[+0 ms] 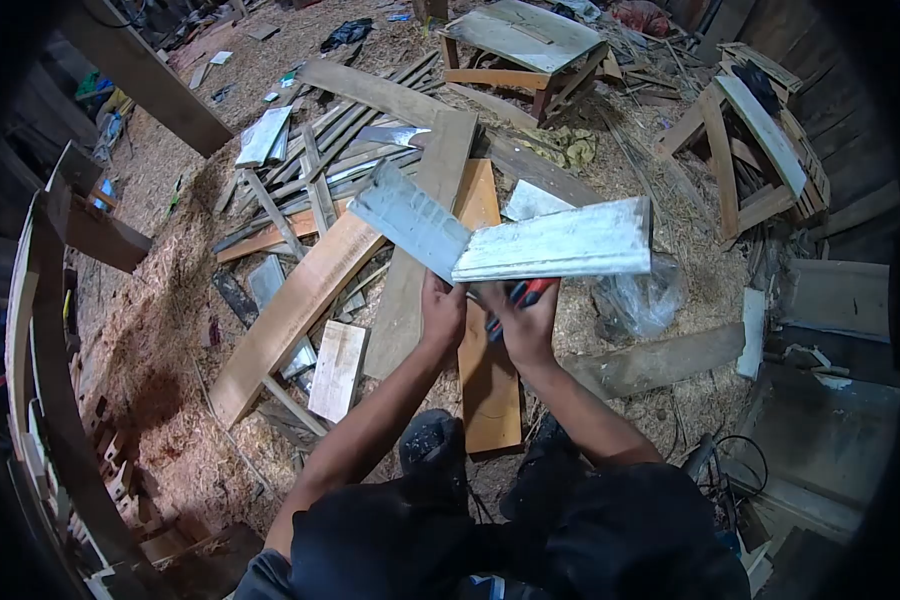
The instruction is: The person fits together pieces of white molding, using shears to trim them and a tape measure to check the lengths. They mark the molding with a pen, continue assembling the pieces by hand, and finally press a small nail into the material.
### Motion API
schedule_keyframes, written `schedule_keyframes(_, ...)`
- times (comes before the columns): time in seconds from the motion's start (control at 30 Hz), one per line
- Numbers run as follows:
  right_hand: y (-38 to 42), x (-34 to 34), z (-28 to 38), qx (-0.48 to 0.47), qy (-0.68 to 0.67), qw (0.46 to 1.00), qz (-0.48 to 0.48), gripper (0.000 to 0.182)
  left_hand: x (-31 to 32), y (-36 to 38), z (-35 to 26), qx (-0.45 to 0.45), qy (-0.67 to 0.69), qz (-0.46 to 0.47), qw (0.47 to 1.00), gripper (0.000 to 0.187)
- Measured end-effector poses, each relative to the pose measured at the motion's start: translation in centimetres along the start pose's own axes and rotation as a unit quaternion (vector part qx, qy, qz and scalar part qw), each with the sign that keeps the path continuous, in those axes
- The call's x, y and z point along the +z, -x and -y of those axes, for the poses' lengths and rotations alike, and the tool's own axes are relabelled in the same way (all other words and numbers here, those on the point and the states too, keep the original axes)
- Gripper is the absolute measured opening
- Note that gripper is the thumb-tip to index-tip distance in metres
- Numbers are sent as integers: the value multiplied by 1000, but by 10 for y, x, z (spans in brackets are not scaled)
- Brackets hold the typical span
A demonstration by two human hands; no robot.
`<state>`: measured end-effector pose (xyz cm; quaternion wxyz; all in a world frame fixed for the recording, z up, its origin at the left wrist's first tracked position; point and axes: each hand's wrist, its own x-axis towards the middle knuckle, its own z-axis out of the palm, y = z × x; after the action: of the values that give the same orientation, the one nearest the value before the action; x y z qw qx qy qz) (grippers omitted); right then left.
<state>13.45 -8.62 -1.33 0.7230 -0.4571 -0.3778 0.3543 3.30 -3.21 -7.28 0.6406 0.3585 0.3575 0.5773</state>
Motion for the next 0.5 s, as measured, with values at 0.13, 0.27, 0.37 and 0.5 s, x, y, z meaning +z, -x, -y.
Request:
schedule_keyframes(0.13,-24,-5,-10,49,35,996,-59,48,-3,3,-5,-12,1,27,1000,44)
schedule_keyframes(0.27,-31,-13,4,43,80,996,-20,35,-45,-14,2,-131,70,68,987,39)
schedule_keyframes(0.37,-34,-15,3,29,102,994,18,32,-15,-16,-30,-136,167,45,975,44)
schedule_keyframes(0.5,-28,-9,1,9,129,991,23,31,-14,-26,-38,-180,174,28,968,52)
